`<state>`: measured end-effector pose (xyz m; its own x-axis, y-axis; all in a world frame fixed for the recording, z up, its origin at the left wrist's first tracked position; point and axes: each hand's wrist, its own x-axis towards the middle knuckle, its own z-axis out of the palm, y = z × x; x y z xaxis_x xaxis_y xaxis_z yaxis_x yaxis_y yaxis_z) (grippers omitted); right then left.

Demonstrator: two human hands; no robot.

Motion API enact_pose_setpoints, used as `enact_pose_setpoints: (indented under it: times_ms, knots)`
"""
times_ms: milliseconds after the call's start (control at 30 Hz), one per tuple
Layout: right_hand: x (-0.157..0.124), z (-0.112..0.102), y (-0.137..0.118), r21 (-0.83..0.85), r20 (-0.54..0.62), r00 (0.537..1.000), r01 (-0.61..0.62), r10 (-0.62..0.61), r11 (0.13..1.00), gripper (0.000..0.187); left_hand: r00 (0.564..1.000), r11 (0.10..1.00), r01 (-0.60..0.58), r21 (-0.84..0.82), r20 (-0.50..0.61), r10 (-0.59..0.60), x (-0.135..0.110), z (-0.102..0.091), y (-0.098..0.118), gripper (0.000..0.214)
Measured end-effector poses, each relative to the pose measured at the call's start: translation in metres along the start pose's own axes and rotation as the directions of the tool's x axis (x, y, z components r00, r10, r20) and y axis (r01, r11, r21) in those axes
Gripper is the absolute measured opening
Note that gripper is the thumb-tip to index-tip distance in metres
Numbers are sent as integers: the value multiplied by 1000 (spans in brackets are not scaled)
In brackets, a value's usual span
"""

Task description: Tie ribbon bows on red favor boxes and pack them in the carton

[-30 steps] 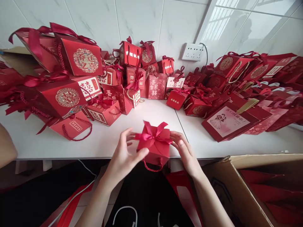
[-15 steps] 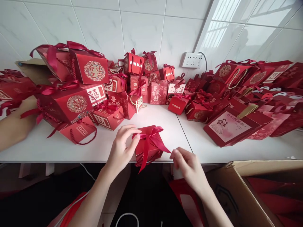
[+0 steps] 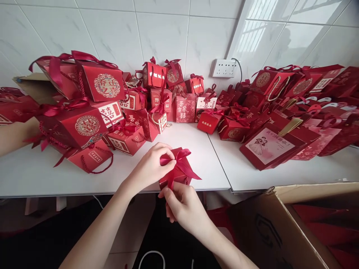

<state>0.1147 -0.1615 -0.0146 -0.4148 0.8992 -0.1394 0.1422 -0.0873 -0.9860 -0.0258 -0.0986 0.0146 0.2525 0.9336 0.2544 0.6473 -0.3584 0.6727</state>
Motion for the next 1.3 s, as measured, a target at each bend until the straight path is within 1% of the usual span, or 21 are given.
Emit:
enact_pose_setpoints:
  times_ms: [67,200,300,367,433,467,500,533,567,600,633,667,700,767,833,900,1033,1100,1200,1300]
  knots:
    - [-2,0,4,14,40,999,-8,7,1000,28,1000,999,28,-32,-12,-29,0,2,0,6]
    - [0,3,14,167,166,985,-73,45,983,40,996,992,91,-84,-20,-93,1,5,3,6]
    - [5,7,15,234,218,974,-110,59,966,50,994,991,108,-84,-26,-111,1,6,5,7]
    - [2,7,12,206,237,970,-99,48,973,52,994,991,106,-83,-28,-109,2,7,5,7]
    - [-6,-1,7,99,247,969,-38,13,994,50,994,991,101,-87,-26,-104,2,7,4,8]
    - [-12,-7,4,30,212,977,15,-21,999,49,995,991,99,-92,-23,-101,2,7,3,8]
    - [-18,-15,2,-41,132,989,72,-66,997,49,995,991,97,-97,-20,-99,2,7,3,8]
    - [-23,-25,0,-114,2,993,121,-121,986,49,995,990,94,-102,-16,-96,2,7,2,8]
    - [-26,-34,-2,-184,-160,971,145,-176,972,50,996,990,90,-107,-12,-91,2,7,2,9]
    - [-28,-43,-2,-254,-309,926,141,-218,957,50,996,990,85,-111,-10,-86,2,7,2,10]
    - [-28,-51,-2,-316,-412,878,111,-242,942,50,997,990,79,-114,-10,-81,2,8,2,10]
    - [-26,-57,-2,-366,-458,855,69,-244,928,49,997,990,75,-117,-10,-77,2,8,2,10]
    - [-23,-62,-1,-396,-455,861,32,-227,918,48,997,990,71,-118,-11,-73,2,8,2,10]
    - [-15,-64,2,-388,-361,919,5,-157,922,46,997,990,72,-122,-8,-73,2,7,3,9]
    - [-10,-60,5,-305,-271,956,23,-110,952,44,997,989,80,-122,-1,-81,2,7,3,9]
    - [-9,-56,7,-214,-220,971,42,-90,976,43,996,989,87,-119,4,-87,1,6,3,9]
    - [-13,-52,10,-105,-143,988,39,-54,994,42,996,989,87,-121,4,-87,1,6,4,9]
    - [-13,-52,12,-67,-128,990,42,-50,997,41,996,987,92,-131,6,-92,2,6,5,9]
    - [-12,-52,17,-27,-149,987,63,-67,998,39,994,985,107,-135,13,-106,2,6,7,9]
    - [-8,-50,20,-27,-190,977,94,-98,995,38,993,983,116,-141,25,-114,3,6,6,8]
